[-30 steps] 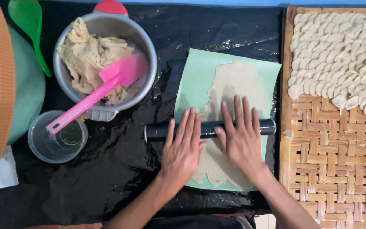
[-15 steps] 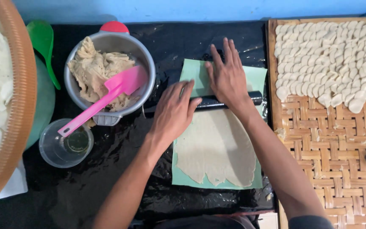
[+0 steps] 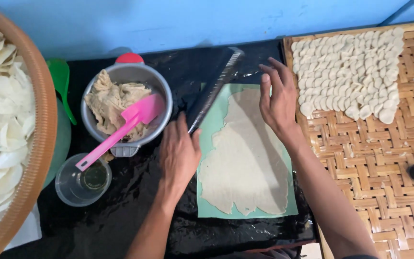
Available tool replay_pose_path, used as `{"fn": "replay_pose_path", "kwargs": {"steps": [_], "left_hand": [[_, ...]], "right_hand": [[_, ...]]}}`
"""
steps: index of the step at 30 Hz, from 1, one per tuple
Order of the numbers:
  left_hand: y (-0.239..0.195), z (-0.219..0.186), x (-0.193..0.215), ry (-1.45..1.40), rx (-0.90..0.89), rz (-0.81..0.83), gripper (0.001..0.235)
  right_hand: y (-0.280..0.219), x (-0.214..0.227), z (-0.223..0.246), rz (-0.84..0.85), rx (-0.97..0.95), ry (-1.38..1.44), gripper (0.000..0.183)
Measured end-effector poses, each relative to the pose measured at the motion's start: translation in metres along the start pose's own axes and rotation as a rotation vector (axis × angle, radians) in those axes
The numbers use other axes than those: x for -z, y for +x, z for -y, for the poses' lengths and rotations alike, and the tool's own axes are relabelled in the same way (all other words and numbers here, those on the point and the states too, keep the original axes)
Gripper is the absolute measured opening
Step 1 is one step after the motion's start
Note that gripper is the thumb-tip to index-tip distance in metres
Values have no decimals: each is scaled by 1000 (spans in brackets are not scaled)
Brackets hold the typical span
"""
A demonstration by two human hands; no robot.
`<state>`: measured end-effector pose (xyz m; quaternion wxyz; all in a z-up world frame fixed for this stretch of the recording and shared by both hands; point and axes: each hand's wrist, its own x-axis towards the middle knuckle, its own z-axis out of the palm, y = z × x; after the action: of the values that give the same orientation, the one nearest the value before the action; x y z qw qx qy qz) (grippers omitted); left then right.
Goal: Rolling out dough and cutting circular shapes for cracker production.
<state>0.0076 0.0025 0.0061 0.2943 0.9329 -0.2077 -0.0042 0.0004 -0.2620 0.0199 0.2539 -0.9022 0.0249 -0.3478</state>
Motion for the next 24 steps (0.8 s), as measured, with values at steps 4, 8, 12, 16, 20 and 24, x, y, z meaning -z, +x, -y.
{"fn": "replay_pose_path", "kwargs": {"steps": [4, 8, 12, 16, 20, 24], "left_hand": [[-25, -2, 3, 109, 101, -140, 61], [-50, 0, 4, 152, 112, -239, 64], [-58, -3, 27, 94, 44, -319, 44], [-28, 18, 69, 200, 73, -411, 32], [-3, 38, 88, 408, 182, -377, 31], [4, 64, 75, 453, 191, -271, 22]], "right_hand": [[-14, -7, -20, 21, -24, -56, 31], [-18, -19, 0, 90, -78, -5, 31], [-16, -41, 30, 127, -17, 58, 30], [-4, -65, 84, 241, -93, 183, 32], [0, -109, 112, 265, -61, 326, 38], [0, -156, 108, 318, -189, 445, 51]]}}
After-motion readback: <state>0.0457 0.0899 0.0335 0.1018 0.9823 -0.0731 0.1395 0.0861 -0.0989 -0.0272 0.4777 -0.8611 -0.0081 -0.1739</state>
